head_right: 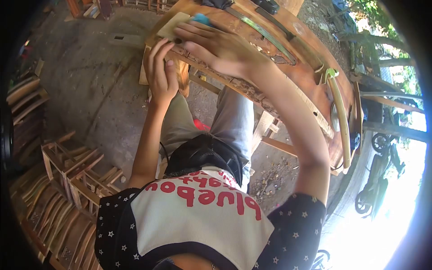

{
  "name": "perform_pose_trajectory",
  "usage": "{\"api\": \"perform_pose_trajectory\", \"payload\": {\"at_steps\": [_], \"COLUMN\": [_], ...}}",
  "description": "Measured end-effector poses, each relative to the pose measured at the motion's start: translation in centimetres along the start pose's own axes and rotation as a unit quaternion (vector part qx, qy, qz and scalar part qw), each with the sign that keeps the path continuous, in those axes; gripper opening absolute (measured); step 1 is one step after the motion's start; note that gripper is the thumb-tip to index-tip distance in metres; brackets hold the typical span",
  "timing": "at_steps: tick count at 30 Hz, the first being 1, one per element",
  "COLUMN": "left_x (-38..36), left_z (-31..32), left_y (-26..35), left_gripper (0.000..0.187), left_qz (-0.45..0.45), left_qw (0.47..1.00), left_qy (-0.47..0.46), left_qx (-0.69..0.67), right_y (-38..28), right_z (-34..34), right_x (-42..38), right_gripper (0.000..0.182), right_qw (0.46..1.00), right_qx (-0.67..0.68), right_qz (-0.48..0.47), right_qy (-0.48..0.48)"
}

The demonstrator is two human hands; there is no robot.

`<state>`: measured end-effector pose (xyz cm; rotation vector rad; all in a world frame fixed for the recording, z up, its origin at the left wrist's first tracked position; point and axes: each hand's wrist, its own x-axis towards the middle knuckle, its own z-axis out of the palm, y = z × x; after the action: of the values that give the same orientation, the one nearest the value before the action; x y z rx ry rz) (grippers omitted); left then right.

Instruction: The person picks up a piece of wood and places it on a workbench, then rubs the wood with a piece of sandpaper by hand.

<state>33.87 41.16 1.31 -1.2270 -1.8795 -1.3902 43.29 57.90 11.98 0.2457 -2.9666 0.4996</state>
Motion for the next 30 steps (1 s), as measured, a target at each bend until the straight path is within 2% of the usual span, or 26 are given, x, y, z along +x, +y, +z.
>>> {"api": "perform_pose_trajectory", "payload": {"at_steps": [2, 5, 7, 10, 13, 15, 20, 22, 27, 30], "left_x": [-0.5, -0.6, -0.3, -0.2, -0.1, -0.2, -0.5, -0.6, -0.2, -0.3], "left_z": [1.1, 2.1, 2.1, 1.9, 2.0, 2.1, 1.7, 2.1, 3.2, 3.2], "left_y": [-0.9, -1.7, -1.8, -2.1, -2.0, -1.8, -2.5, -2.4, -1.3, -1.4], "left_gripper": [0.036, 0.037, 0.037, 0.035, 0.035, 0.036, 0.038, 0.038, 0.041, 0.035], "left_qz": [-0.01, 0.027, 0.03, 0.042, 0.037, 0.014, -0.01, 0.019, -0.007, -0.002], "left_qw": [1.0, 0.997, 0.996, 0.996, 0.997, 0.994, 0.995, 0.996, 0.994, 0.996], "left_qy": [0.014, 0.07, 0.076, 0.074, 0.071, 0.102, 0.089, 0.09, 0.104, 0.091], "left_qx": [0.002, -0.027, -0.029, -0.027, -0.018, -0.04, -0.041, 0.003, 0.024, 0.026], "right_y": [-1.0, -3.0, -3.5, -3.4, -2.0, -2.0, -1.9, -2.5, -4.5, -4.6], "right_z": [-2.1, -4.5, -4.6, -4.2, -1.8, -0.1, -0.4, -2.1, -3.9, -3.2], "right_x": [-4.6, -11.0, -13.6, -10.6, -4.0, -0.1, -1.3, -5.1, -13.7, -12.2], "right_gripper": [0.061, 0.06, 0.061, 0.061, 0.058, 0.058, 0.057, 0.057, 0.058, 0.058], "right_qw": [0.998, 0.992, 0.981, 0.985, 0.997, 0.997, 0.996, 0.997, 0.979, 0.983], "right_qx": [-0.01, -0.037, -0.054, -0.055, -0.057, -0.056, -0.063, -0.067, -0.085, -0.087], "right_qz": [0.046, 0.092, 0.157, 0.122, -0.008, -0.034, -0.06, 0.012, 0.174, 0.155], "right_qy": [-0.032, -0.073, -0.101, -0.106, -0.059, -0.036, -0.015, -0.048, -0.07, -0.038]}}
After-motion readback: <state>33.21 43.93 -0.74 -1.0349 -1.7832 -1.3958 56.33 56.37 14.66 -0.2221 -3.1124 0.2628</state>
